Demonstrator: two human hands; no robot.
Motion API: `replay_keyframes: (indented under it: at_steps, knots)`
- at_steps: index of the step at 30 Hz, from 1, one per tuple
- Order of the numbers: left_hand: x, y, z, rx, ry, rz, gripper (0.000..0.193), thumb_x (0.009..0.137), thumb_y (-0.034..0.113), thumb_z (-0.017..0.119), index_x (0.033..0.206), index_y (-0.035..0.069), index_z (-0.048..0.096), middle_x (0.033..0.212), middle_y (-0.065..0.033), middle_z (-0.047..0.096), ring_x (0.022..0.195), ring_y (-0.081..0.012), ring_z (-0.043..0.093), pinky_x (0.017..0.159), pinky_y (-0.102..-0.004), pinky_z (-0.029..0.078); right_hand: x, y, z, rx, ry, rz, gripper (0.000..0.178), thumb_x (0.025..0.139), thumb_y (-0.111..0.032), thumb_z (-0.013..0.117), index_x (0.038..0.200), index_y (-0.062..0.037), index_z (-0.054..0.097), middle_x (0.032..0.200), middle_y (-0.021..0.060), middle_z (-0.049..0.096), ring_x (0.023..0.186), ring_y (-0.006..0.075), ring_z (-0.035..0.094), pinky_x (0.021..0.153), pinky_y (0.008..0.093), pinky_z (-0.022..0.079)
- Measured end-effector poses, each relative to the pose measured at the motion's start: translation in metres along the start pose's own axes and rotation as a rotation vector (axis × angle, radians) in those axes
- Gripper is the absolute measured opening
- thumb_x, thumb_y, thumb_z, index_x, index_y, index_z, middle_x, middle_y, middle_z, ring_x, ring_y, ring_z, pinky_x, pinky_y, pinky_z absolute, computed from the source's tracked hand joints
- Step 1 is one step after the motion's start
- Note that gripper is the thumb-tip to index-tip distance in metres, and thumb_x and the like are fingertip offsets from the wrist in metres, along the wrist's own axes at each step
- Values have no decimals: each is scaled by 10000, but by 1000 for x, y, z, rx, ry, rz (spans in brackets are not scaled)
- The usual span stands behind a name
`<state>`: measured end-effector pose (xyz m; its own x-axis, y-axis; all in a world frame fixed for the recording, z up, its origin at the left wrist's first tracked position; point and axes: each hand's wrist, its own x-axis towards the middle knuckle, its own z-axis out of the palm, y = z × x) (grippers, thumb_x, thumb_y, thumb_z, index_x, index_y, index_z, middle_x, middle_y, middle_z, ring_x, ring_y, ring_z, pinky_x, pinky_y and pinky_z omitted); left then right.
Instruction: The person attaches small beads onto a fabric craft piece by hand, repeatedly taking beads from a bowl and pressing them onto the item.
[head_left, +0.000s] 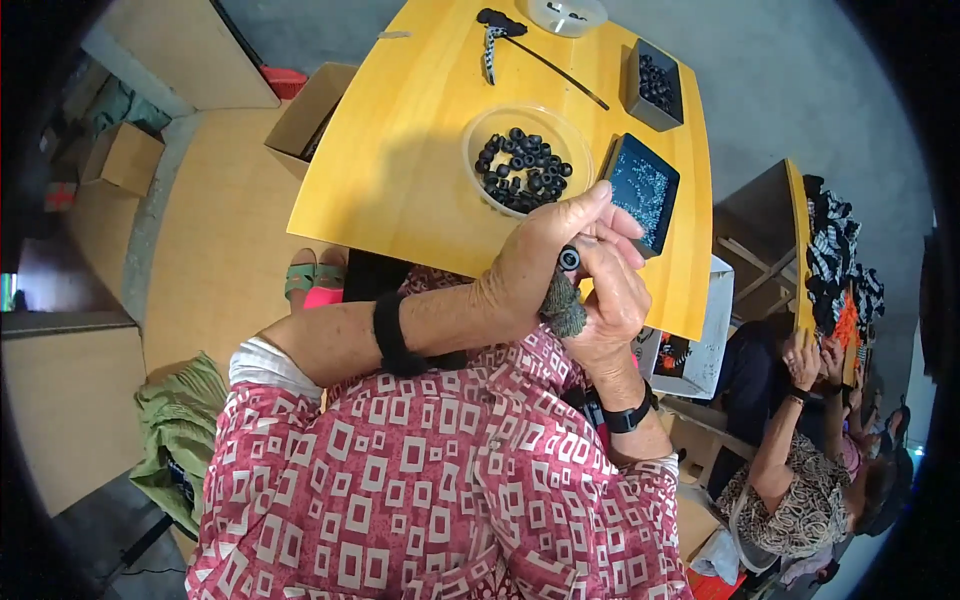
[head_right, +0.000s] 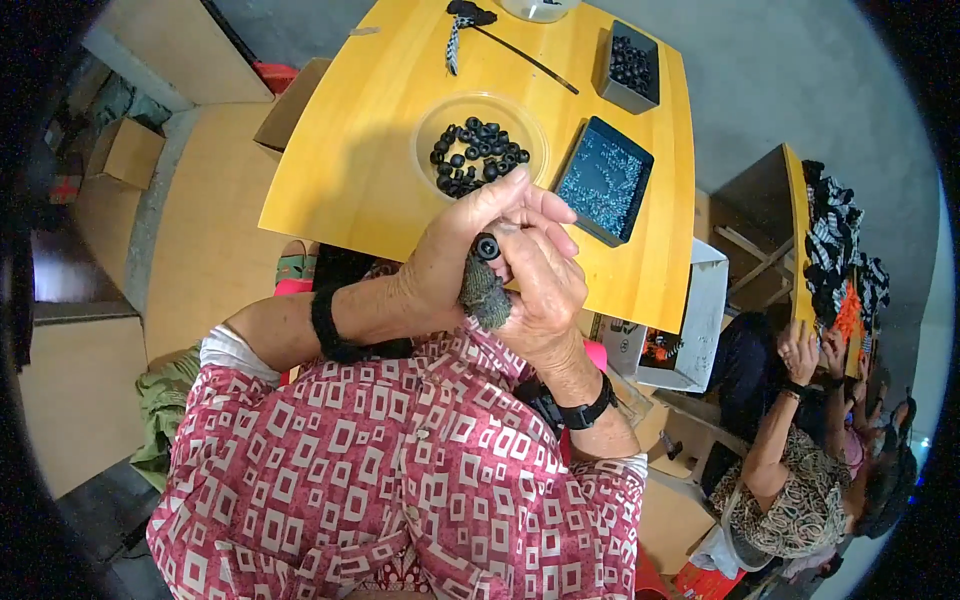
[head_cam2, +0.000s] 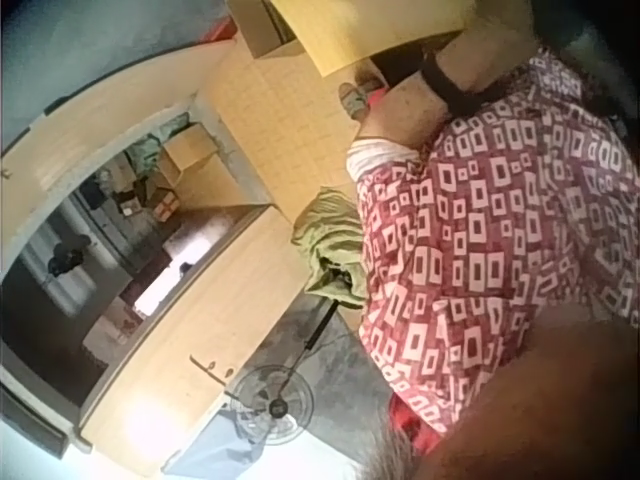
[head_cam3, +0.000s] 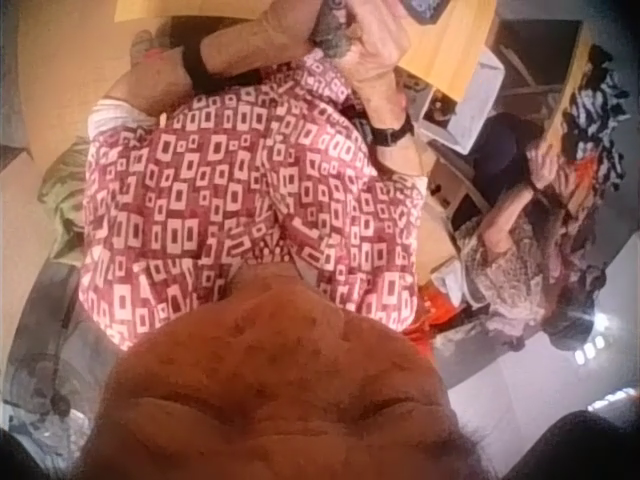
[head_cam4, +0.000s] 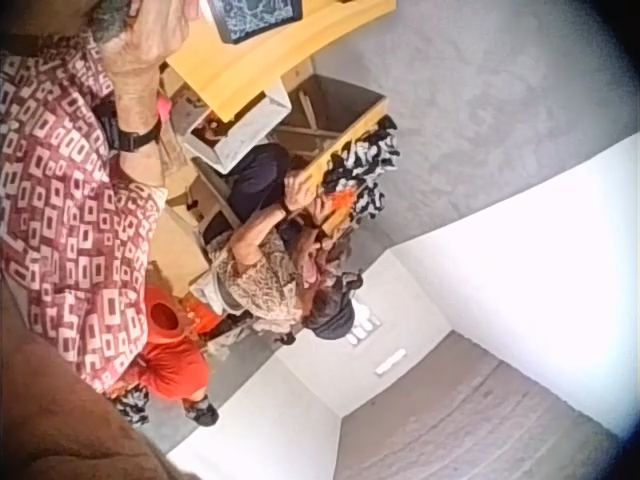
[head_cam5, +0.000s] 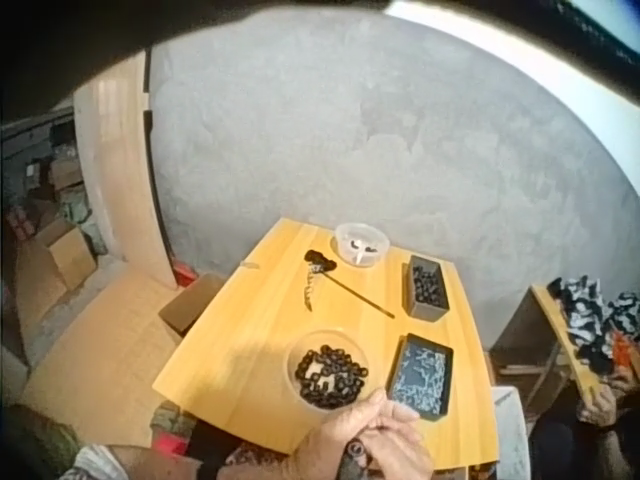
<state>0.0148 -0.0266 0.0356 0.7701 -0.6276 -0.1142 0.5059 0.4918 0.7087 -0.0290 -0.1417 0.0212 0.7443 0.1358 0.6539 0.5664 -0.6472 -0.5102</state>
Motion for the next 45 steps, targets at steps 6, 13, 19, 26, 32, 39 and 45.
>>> replay_keyframes:
  at_steps: [6, 13, 19, 26, 32, 39, 45]
  knots:
    - [4, 3, 6, -48, 14, -42, 528, 976, 475, 392, 1018, -12, 591, 911, -120, 654, 825, -168, 624, 780, -299, 496, 6, 2, -3, -25, 50, -57, 209, 708, -32, 717, 897, 3, 635, 746, 92, 619, 634, 207, 602, 566, 283, 456]
    - [8, 8, -6, 2, -8, 30, 459, 983, 428, 427, 1073, 6, 585, 996, -109, 655, 936, -156, 621, 862, -292, 471, 8, 1, -12, -127, 28, -121, 206, 719, -34, 717, 904, 12, 636, 753, 131, 624, 651, 261, 619, 591, 311, 485]
    - [-9, 21, -45, 306, 90, 154, 337, 976, 308, 504, 1165, 36, 567, 1036, -64, 654, 963, -125, 617, 879, -270, 465, 0, 15, -8, -131, 20, -162, 237, 731, -41, 715, 941, 28, 628, 758, 149, 622, 637, 275, 606, 584, 322, 488]
    - [-29, 15, -60, 288, -122, 154, 306, 877, 67, 658, 1165, 10, 572, 1005, -20, 639, 938, -62, 582, 856, -239, 478, -2, 17, 7, -136, -33, -227, 288, 738, -50, 721, 993, 40, 621, 837, 152, 645, 651, 271, 602, 576, 331, 487]
    - [-43, 20, -67, 454, -51, 150, 303, 867, 56, 663, 1156, 5, 589, 962, 10, 623, 906, -39, 571, 824, -208, 478, -3, 15, 14, -85, -128, -294, 372, 731, -57, 747, 1057, 51, 603, 837, 150, 648, 659, 276, 599, 569, 331, 485]
    - [-64, 96, -78, 665, 412, 617, 200, 882, 27, 615, 1079, 22, 650, 951, -31, 669, 868, -106, 628, 808, -253, 505, 2, 11, 10, -77, -140, -259, 317, 728, -5, 713, 1023, 63, 619, 798, 180, 615, 660, 319, 596, 584, 363, 485]
    - [-72, 164, -126, 638, 704, 955, 177, 871, 72, 643, 1028, -8, 661, 906, -50, 665, 825, -107, 633, 792, -234, 498, -4, 13, 12, -68, -143, -250, 372, 623, 65, 650, 995, 56, 635, 773, 171, 599, 667, 317, 597, 603, 364, 486]
